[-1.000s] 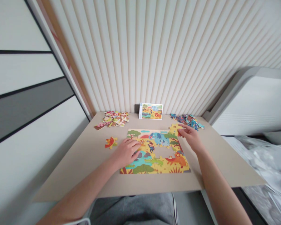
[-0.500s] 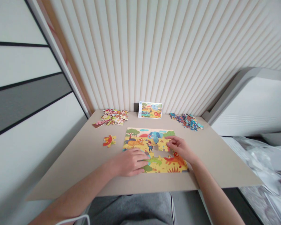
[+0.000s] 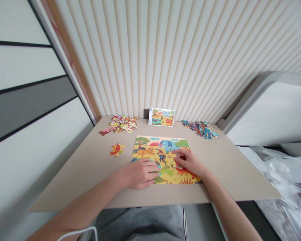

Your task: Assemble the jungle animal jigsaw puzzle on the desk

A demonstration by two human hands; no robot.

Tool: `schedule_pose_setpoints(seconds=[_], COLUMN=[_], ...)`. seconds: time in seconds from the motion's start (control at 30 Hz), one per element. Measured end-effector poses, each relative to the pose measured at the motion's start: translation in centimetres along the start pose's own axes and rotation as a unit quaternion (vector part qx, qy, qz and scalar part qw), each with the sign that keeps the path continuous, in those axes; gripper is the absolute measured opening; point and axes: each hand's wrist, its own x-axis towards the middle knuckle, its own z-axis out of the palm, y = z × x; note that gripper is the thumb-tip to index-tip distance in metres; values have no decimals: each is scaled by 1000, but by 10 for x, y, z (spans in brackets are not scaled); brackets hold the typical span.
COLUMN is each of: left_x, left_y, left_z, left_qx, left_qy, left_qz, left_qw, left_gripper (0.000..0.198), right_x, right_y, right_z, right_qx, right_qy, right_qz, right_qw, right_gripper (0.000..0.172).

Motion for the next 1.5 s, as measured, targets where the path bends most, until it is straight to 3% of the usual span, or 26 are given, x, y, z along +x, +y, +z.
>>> schedule_pose_setpoints(seconds=[0.2, 0.4, 0.77, 1.0, 1.13, 1.23, 1.33, 1.5], left_x=[3, 5, 6, 5, 3, -10, -38, -85], left_y=[2, 2, 0, 0, -6, -23, -48, -78], left_z=[-2, 1, 2, 5, 2, -8, -20, -27], left_qx=[-2, -18, -47, -47, -29, 24, 110, 192], left_qy=[-15, -20, -55, -54, -27, 20, 59, -16], left_qz=[-20, -79, -91, -87, -78, -149, -310, -471], left_qw=[1000, 996, 993, 994, 996, 988, 943, 861], left_gripper=[31, 55, 56, 57, 50, 42, 41, 41], right_x=[1, 4, 4, 3, 1, 0, 0, 0], right_y=[-1, 4, -11, -10, -4, 3, 7, 8], right_z=[2, 5, 8, 7, -3, -13, -18, -20], right_qx=[-47, -100, -236, -227, -230, -238, -248, -249], right_qy=[13, 15, 5, -13, 61, 123, 158, 231], right_qz=[-11, -20, -65, -119, -110, -90, -77, -25], right_qw=[999, 995, 969, 967, 965, 959, 953, 940], right_gripper=[36, 34, 23, 23, 26, 28, 30, 35])
